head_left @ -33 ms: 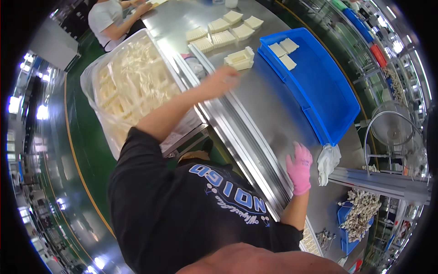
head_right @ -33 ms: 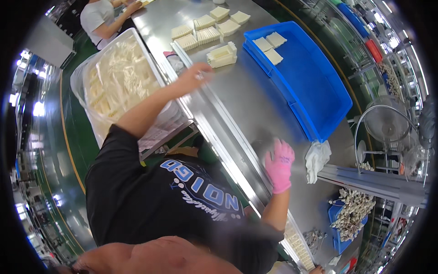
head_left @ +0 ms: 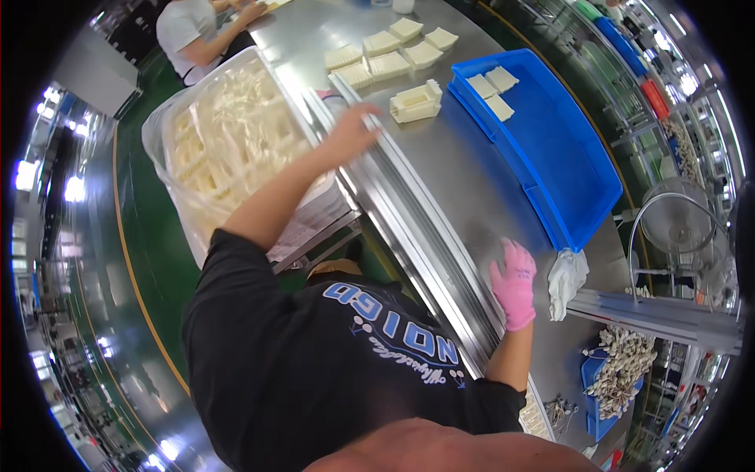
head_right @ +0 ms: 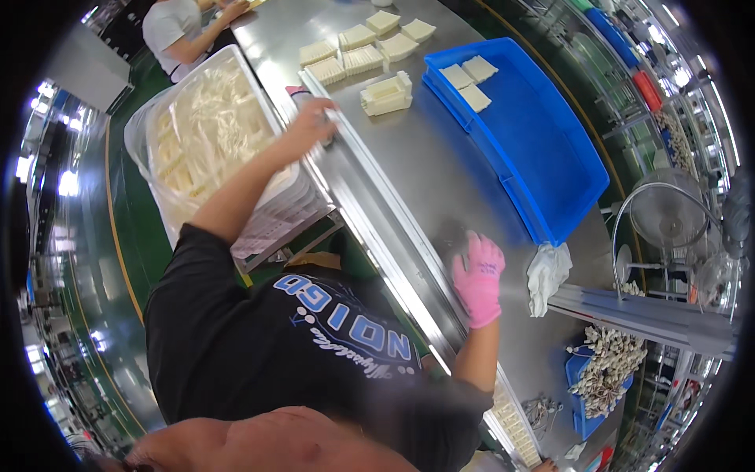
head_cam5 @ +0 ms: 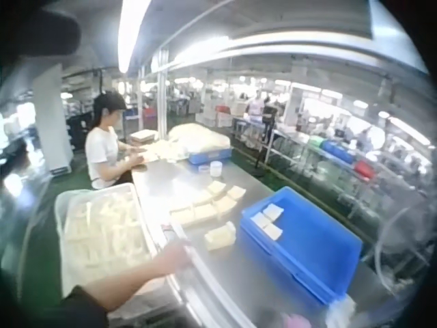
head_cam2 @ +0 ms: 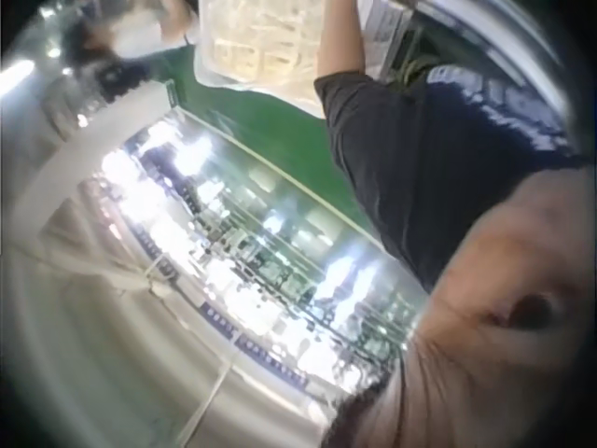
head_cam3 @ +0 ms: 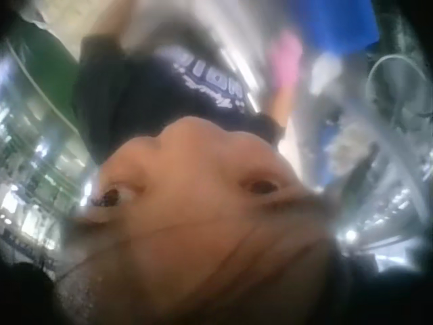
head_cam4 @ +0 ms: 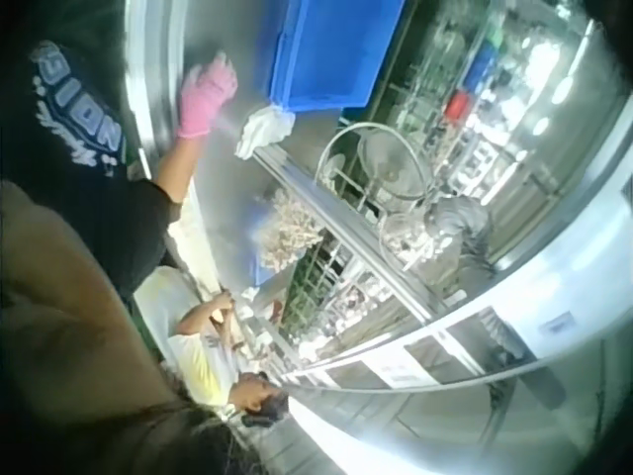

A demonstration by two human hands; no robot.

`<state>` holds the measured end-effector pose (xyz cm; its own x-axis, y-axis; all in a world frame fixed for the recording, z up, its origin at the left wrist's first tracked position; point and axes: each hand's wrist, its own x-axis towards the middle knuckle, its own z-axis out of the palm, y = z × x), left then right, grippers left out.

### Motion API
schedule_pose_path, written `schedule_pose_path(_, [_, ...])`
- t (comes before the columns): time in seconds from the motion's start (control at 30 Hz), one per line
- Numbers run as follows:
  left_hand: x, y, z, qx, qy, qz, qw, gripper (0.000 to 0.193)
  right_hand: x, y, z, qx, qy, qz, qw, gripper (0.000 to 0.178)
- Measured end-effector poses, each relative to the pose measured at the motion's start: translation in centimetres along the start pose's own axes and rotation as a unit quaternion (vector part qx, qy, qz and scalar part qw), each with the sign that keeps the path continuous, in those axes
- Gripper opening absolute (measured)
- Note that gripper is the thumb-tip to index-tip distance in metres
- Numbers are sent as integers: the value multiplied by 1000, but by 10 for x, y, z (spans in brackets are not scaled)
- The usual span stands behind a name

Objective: Assembling and aligning white plastic components on a production line in a factory.

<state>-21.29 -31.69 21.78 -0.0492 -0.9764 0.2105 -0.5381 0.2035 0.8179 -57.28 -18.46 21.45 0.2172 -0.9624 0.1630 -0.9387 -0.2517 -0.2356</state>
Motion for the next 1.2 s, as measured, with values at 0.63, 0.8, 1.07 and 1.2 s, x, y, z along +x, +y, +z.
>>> schedule_pose_path(0.63, [-114, -75, -121, -165, -40, -68, 983, 28, 148, -311, 82, 294, -45, -407, 864, 55])
schedule_pose_path(0.8, [-139, -59, -140, -101, -151, -105, 978, 38, 181, -311, 111, 209, -91, -437, 870, 14])
schedule_pose_path(1.07, [-236, -71, -189, 146, -197, -141, 959, 36, 226, -237, 83, -54, 49, -345, 936, 29])
schedule_pose_path(1.2, [-256, -65, -186, 177, -168, -80, 966, 13, 181, -274, 85, -9, -20, -490, 871, 57])
